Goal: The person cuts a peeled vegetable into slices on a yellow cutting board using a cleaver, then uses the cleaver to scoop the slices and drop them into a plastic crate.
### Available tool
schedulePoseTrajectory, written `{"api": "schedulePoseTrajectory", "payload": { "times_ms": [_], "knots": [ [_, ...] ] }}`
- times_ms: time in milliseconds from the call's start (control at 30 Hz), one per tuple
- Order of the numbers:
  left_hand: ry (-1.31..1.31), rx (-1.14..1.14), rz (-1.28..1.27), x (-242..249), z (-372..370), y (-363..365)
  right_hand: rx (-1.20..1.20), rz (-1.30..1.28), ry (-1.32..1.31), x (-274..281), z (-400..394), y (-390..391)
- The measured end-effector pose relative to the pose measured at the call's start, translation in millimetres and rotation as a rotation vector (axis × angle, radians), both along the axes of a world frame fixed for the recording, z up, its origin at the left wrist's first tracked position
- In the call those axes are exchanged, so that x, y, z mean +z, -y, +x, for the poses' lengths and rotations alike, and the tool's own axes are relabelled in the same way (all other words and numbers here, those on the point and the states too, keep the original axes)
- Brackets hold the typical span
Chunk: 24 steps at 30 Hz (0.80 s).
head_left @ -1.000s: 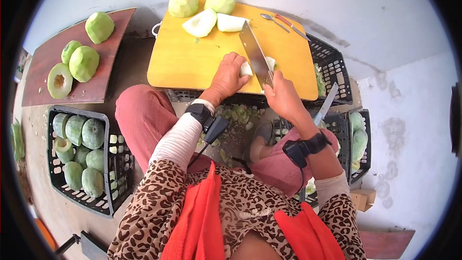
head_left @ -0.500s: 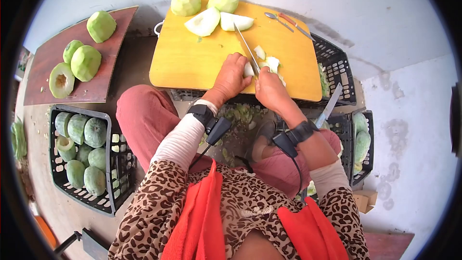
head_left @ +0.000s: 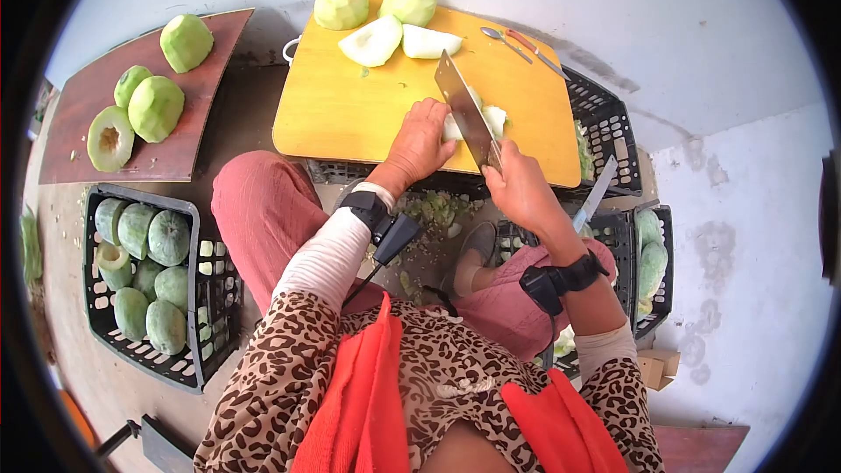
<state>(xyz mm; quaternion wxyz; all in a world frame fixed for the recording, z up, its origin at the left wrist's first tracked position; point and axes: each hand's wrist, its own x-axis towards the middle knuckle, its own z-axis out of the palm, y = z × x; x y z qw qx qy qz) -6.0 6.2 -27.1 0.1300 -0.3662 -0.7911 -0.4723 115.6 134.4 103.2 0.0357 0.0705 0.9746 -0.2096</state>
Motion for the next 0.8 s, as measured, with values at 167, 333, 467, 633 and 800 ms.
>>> {"api": "schedulePoseTrajectory", "payload": {
  "times_ms": [167,333,467,633,800],
  "knots": [
    [-0.008,-0.016,0.013,-4,-1,-1,0.040,0.003,0.053,5,-1,6],
    [-0.001,-0.031,0.005,-3,0,1,0.085,0.037,0.007,-26,-29,4],
    [0.032,-0.003,-0.010,0,1,2,0.046,0.036,-0.085,-44,-47,4],
    [0.040,-0.002,0.021,1,3,4,-0.069,-0.043,-0.092,-36,-38,-5],
    [0.012,-0.006,0.020,-1,2,4,0.002,-0.067,-0.079,-5,-7,7]
  ]
}}
